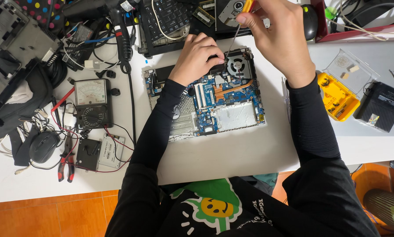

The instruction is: The recorder is repairing an opened laptop, using a heat gun on components, testing with a multimeter, and using a screwdriver.

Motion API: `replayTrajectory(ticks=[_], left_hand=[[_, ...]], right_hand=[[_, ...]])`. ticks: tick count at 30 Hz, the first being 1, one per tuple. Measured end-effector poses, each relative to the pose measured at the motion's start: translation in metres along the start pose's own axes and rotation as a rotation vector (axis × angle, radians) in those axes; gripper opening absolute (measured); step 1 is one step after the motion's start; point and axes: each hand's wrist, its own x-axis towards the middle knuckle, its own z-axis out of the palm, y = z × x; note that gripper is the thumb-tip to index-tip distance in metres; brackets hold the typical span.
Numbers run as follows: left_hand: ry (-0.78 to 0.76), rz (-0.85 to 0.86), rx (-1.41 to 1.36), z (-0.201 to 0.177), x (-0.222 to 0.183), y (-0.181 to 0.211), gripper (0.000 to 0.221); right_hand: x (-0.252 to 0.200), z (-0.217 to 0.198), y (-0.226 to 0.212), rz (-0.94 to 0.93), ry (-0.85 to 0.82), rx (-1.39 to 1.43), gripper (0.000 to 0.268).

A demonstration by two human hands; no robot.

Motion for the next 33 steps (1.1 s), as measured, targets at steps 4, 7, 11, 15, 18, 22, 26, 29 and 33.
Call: replayTrajectory(ticks=[4,7,11,15,18,22,26,29,33], left_hand=[[0.003,0.000,-0.002,-0.001,0.000,0.001,0.014],[0.003,-0.001,-0.002,-0.001,0.000,0.001,0.014],[-0.009,-0.008,0.008,-0.003,0.000,0.002,0.013],[-0.072,-0.028,0.011,-0.015,0.001,0.004,0.022],[-0.115,-0.043,0.008,-0.022,0.002,0.008,0.036],[-0.145,-0.033,0.024,-0.025,0.004,0.019,0.063],[-0.142,-0.012,0.009,-0.022,0.003,0.025,0.073],[-0.127,-0.010,-0.011,-0.017,0.004,0.027,0.068],[-0.110,-0.085,0.022,-0.012,0.005,0.034,0.060]], right_hand=[[-0.001,0.001,0.000,0.019,-0.017,-0.003,0.017],[0.003,-0.002,-0.007,0.030,-0.041,0.022,0.021],[0.005,-0.005,-0.012,0.018,-0.060,0.053,0.023],[0.001,-0.006,-0.009,0.031,-0.093,0.090,0.020],[0.001,-0.008,-0.010,0.066,-0.122,0.099,0.019],[0.008,-0.011,-0.018,0.016,-0.127,0.075,0.019],[0.008,-0.011,-0.017,0.015,-0.115,0.052,0.020],[0.006,-0.012,-0.017,0.013,-0.111,0.072,0.020],[0.007,-0.014,-0.019,0.028,-0.112,0.050,0.029]])
